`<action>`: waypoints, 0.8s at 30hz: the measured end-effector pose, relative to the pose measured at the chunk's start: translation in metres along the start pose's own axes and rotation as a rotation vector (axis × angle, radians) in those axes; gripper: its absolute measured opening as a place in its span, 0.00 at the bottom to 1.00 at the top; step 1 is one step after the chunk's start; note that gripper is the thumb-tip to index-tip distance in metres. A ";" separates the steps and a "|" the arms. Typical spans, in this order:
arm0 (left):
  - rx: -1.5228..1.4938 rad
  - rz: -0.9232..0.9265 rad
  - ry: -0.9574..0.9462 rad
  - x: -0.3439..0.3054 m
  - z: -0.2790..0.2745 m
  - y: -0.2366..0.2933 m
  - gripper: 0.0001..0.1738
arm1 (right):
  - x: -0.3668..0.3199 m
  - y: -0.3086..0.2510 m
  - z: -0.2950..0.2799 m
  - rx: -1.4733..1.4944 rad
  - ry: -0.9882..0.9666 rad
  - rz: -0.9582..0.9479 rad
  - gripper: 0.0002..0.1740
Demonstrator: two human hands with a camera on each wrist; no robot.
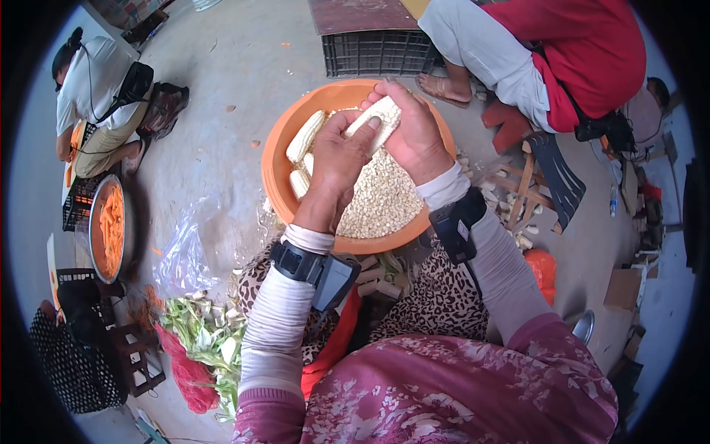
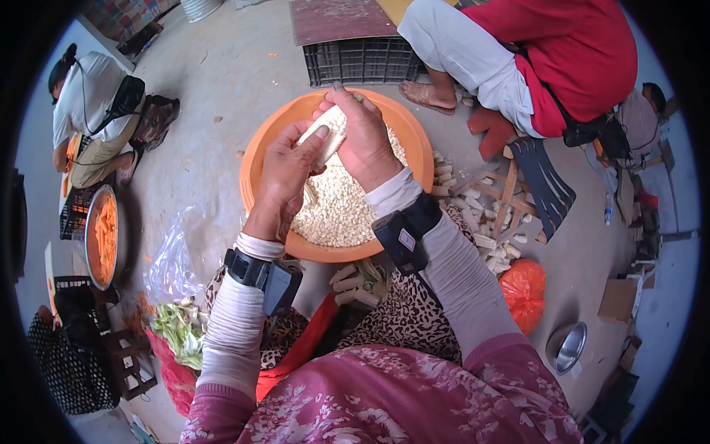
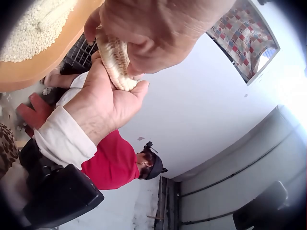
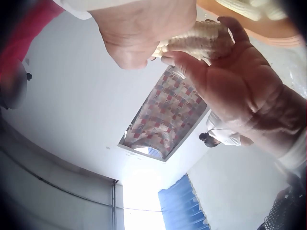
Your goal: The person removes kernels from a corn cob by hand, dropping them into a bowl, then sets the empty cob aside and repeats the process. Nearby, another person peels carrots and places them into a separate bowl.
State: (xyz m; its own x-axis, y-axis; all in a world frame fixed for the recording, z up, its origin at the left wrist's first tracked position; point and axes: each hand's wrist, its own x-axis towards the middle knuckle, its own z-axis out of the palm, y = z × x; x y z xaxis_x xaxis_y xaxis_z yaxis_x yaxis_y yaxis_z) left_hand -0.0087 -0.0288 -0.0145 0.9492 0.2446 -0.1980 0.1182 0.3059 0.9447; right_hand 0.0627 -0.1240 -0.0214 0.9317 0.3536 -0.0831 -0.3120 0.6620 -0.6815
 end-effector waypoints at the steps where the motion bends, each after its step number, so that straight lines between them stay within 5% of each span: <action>1: -0.025 0.009 -0.005 0.000 0.000 -0.001 0.13 | 0.000 -0.001 -0.001 0.033 0.002 0.037 0.08; 8: -0.137 -0.199 -0.102 0.002 -0.013 0.012 0.12 | -0.001 -0.002 0.002 -0.034 -0.050 0.003 0.09; 24: -0.013 -0.139 -0.105 -0.003 -0.005 0.012 0.18 | -0.002 -0.003 0.003 -0.082 -0.015 -0.025 0.12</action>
State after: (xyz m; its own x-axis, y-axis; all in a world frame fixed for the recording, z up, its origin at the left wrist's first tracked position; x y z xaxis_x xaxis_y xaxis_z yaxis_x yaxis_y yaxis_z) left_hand -0.0120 -0.0213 -0.0039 0.9492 0.1016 -0.2978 0.2477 0.3421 0.9064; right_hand 0.0614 -0.1249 -0.0173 0.9358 0.3482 -0.0548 -0.2720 0.6146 -0.7404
